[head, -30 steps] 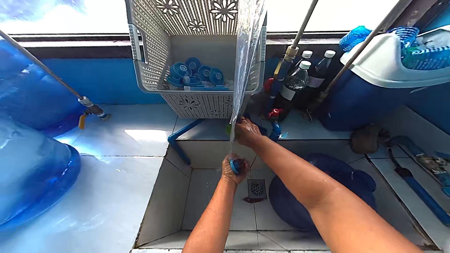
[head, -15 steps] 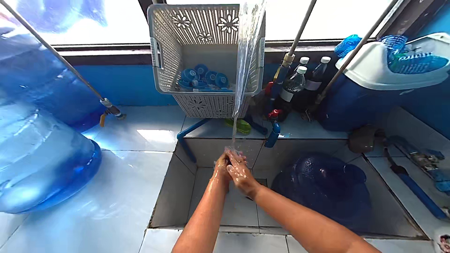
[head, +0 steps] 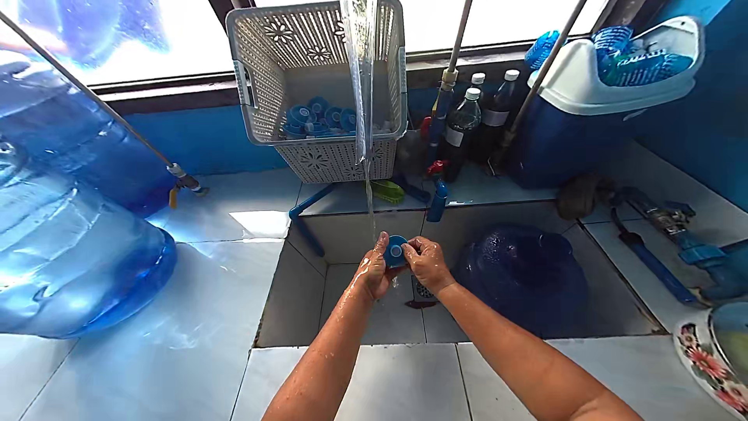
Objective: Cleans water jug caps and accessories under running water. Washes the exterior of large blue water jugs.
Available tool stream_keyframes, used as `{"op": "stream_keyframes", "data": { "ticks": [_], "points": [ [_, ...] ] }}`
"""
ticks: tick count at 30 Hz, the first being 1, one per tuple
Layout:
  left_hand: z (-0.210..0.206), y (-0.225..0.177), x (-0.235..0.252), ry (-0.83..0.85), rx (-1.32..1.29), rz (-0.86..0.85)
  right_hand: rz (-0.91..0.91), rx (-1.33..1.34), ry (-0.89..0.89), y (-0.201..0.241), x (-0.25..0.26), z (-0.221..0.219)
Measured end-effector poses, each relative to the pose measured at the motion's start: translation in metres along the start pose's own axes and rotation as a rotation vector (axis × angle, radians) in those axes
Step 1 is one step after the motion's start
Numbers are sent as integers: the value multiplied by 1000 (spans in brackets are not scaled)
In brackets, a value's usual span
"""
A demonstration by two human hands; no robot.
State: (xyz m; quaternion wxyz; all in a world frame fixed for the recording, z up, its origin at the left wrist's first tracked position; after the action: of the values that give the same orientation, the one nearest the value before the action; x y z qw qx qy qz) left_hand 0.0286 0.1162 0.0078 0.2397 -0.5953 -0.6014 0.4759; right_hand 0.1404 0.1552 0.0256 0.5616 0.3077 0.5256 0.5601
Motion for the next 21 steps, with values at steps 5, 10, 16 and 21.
{"op": "stream_keyframes", "data": {
  "ticks": [5, 10, 16, 21],
  "points": [
    [-7, 0, -17, -27, -158, -15, 238, -211, -54, 26, -7, -2],
    [0, -11, -16, 82, -222, -43, 304, -234, 108, 35, 11, -9],
    [12, -19, -7, 102, -241, -80, 270, -400, 268, 51, 19, -20],
    [21, -26, 3, 42, -83, -139, 351, -404, 356, 49, 28, -21]
  ]
}}
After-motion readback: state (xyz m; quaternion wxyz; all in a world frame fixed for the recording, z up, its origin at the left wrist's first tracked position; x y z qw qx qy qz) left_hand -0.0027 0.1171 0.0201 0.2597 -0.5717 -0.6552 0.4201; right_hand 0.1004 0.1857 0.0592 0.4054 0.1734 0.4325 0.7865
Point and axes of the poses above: each hand's wrist, its own x-axis towards the middle knuckle, its own z-axis out of the back of the hand, y = z × x, the point moved 7 cm from there along x, towards the middle knuckle, and after that the axes turned 12 degrees about -z, right-handed, at the moved point
